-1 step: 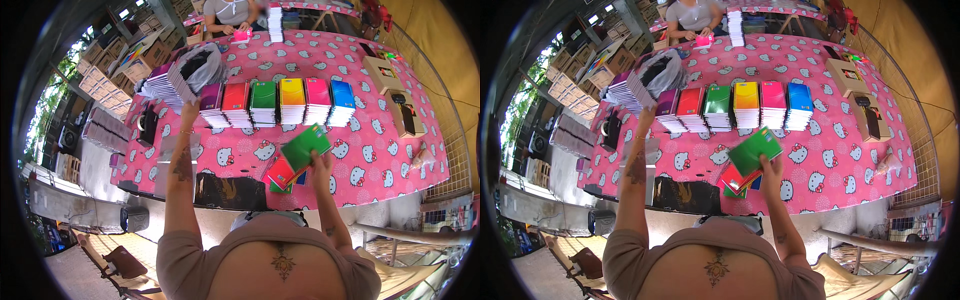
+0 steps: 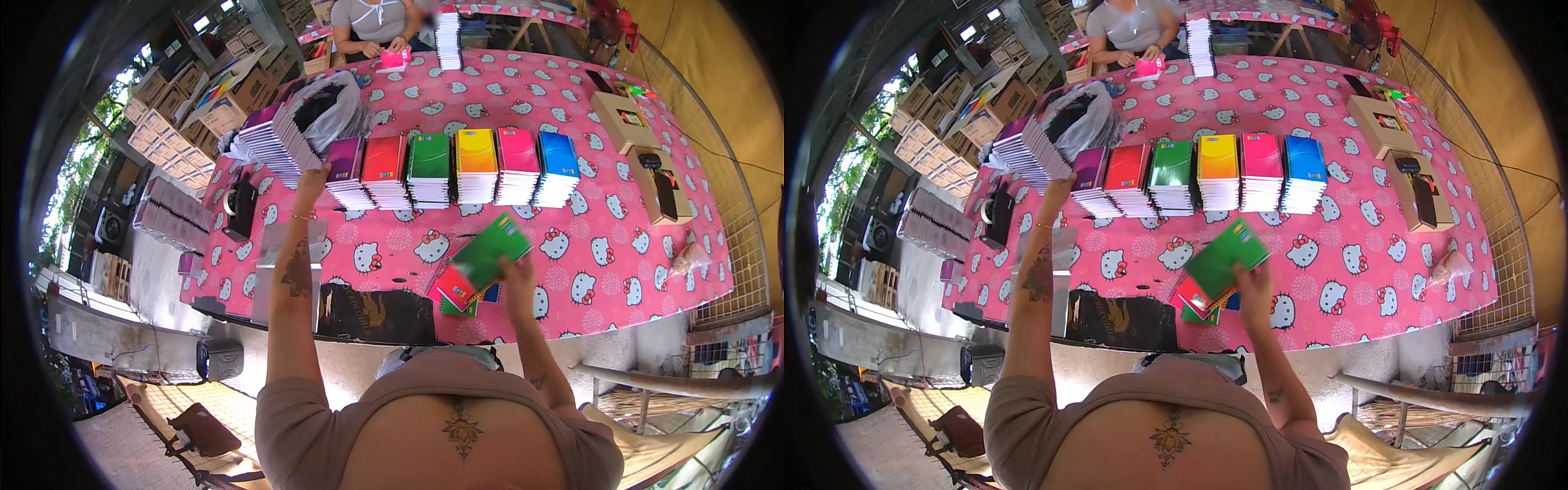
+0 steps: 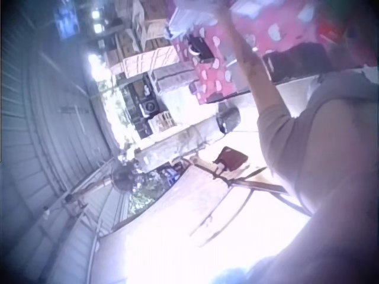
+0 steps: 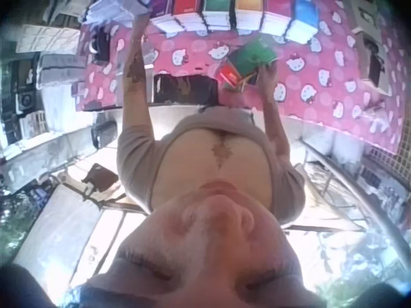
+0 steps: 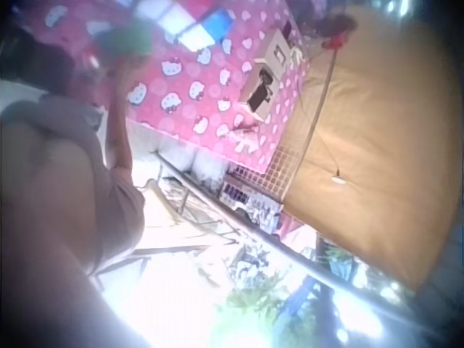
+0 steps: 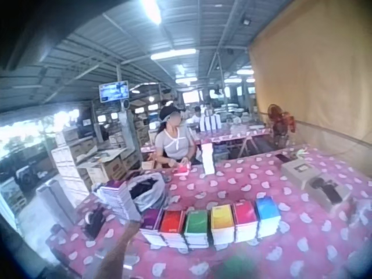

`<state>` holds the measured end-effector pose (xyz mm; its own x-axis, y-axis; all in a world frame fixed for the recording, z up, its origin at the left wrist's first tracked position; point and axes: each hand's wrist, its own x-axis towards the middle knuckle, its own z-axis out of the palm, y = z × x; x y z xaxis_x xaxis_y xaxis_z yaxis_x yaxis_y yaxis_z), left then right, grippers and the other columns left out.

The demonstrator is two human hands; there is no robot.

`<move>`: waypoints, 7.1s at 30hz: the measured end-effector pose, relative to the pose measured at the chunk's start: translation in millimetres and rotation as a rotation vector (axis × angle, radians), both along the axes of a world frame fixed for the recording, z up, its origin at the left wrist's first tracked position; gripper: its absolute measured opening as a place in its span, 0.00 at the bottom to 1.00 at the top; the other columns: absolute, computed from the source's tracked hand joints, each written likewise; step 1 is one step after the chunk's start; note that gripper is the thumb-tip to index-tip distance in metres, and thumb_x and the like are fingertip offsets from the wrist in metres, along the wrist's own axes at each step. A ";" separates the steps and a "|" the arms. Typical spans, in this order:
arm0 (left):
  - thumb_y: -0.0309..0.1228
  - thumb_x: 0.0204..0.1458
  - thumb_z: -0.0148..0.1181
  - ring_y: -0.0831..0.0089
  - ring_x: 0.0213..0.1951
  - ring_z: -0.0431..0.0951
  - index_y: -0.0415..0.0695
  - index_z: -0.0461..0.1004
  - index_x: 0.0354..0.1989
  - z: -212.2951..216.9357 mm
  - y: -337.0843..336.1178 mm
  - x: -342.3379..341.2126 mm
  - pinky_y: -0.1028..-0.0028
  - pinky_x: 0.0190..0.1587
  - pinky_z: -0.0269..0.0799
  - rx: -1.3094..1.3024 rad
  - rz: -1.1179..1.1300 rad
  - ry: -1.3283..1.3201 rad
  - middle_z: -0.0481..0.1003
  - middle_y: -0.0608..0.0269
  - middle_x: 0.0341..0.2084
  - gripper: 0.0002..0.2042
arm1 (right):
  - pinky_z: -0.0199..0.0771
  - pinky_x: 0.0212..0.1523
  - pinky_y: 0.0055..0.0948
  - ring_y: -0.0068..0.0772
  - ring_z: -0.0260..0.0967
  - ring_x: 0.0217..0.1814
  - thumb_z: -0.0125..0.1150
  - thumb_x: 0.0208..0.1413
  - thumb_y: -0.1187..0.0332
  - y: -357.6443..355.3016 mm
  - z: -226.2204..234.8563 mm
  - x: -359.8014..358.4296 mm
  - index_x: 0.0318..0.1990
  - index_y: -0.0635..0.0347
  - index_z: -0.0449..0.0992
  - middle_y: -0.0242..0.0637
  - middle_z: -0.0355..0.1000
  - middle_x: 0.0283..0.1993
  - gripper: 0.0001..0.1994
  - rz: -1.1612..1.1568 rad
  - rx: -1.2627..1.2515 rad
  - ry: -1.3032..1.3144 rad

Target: The person wraps individual small notebooks in silver foil packaging, secures the foil with adhesive tape, and then sorts the packaged notebooks by color into different stacks on a table.

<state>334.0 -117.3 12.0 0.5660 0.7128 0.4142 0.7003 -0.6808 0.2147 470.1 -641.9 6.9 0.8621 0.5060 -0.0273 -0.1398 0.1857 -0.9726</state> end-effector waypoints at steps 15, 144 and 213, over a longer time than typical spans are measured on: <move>0.40 0.49 0.61 0.40 0.55 0.68 0.37 0.63 0.64 -84.5 -347.8 44.2 0.53 0.58 0.67 -0.569 -0.620 -0.040 0.66 0.34 0.54 0.34 | 0.68 0.55 0.33 0.33 0.66 0.54 0.70 0.56 0.61 -5.6 -81.6 -8.9 0.63 0.68 0.59 0.42 0.67 0.54 0.34 -0.108 -0.133 0.325; 0.33 0.51 0.64 0.57 0.30 0.81 0.46 0.77 0.35 -91.3 31.0 -408.5 0.60 0.34 0.73 -0.580 -0.874 0.063 0.78 0.57 0.23 0.06 | 0.76 0.36 0.37 0.43 0.78 0.34 0.66 0.52 0.62 313.7 -76.1 -329.1 0.40 0.52 0.80 0.37 0.79 0.32 0.10 0.714 -0.717 -0.943; 0.29 0.47 0.58 0.48 0.38 0.79 0.40 0.79 0.30 -97.5 123.6 -178.5 0.54 0.42 0.75 -0.150 -0.859 0.197 0.78 0.51 0.34 0.07 | 0.54 0.68 0.52 0.39 0.60 0.68 0.62 0.54 0.61 376.5 -68.5 -387.1 0.62 0.54 0.69 0.36 0.64 0.66 0.27 0.183 -0.778 -1.286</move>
